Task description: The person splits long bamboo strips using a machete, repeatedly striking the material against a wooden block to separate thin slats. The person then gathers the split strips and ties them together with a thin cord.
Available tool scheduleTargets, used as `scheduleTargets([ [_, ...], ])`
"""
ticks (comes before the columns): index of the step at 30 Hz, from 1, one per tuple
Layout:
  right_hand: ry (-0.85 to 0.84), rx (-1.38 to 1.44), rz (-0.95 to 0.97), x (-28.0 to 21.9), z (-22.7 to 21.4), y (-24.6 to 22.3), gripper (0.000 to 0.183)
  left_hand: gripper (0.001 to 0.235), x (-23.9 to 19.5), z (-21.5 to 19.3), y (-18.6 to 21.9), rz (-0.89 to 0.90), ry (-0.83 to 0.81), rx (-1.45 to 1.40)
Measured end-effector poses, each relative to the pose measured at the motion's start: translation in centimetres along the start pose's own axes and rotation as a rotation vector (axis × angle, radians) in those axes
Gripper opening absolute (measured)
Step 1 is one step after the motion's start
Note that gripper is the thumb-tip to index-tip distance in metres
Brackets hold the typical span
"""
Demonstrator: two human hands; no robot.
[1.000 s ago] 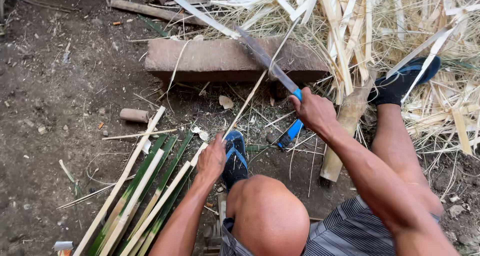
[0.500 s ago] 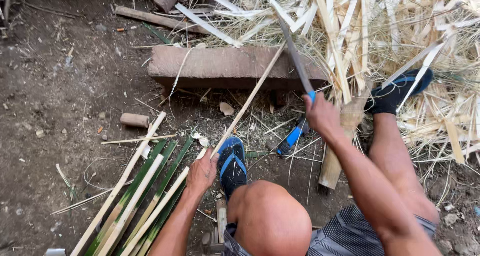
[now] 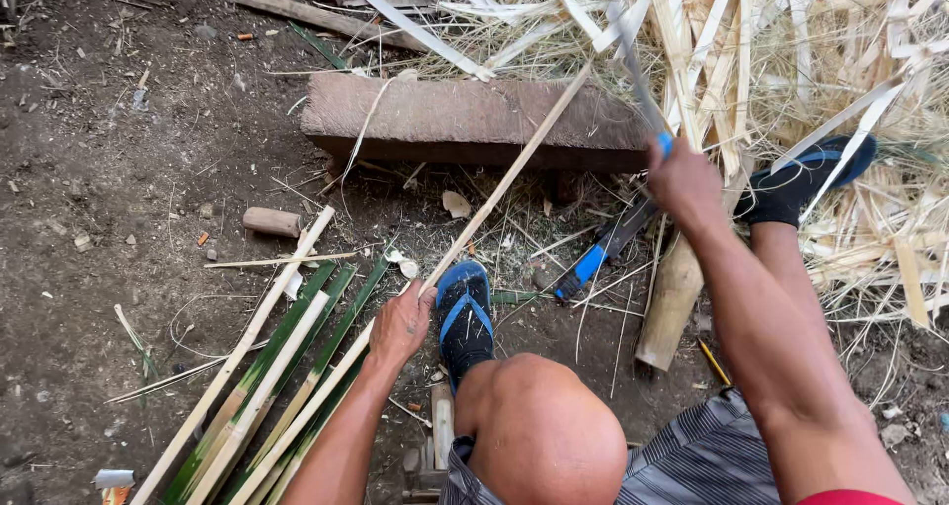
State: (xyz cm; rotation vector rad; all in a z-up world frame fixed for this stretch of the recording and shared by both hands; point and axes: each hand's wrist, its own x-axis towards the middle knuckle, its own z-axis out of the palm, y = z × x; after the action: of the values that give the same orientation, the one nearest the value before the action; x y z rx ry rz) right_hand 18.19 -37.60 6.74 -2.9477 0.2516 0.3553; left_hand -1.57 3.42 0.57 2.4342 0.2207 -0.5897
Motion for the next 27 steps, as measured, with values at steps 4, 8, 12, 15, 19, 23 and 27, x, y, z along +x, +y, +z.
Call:
scheduleTargets([
  [4, -0.082, -0.054, 0.015, -3.1, 0.7, -2.3, 0.059, 0.031, 0.3, 1.3, 0.2, -0.003, 0.038, 0.109],
  [8, -0.473, -0.179, -0.388, -13.1, 5.9, -7.5, 0.042, 0.028, -0.6, 3.7, -0.9, 0.05, 0.131, 0.175],
  [12, -0.525, -0.263, -0.409, -10.7, 5.7, -4.9, 0.029, 0.037, -0.3, 4.1, -2.1, 0.103, 0.16, 0.141],
  [15, -0.109, -0.041, 0.065, -1.9, 1.1, 1.7, 0.044, 0.037, 0.1, 4.0, -2.3, 0.007, 0.044, 0.226],
  [19, -0.004, 0.067, 0.175, 2.3, -2.3, 5.0, 0.063, 0.055, 1.6, 3.0, -2.2, 0.177, 0.206, 0.213],
  [23, -0.163, -0.001, -0.032, -7.1, 2.2, -1.3, 0.05, 0.057, 2.0, 4.4, -1.3, 0.209, 0.183, 0.213],
  [27, -0.492, -0.142, -0.43, -14.8, 6.6, -7.9, 0.045, 0.041, 2.2, 4.7, -0.7, 0.03, -0.11, 0.001],
])
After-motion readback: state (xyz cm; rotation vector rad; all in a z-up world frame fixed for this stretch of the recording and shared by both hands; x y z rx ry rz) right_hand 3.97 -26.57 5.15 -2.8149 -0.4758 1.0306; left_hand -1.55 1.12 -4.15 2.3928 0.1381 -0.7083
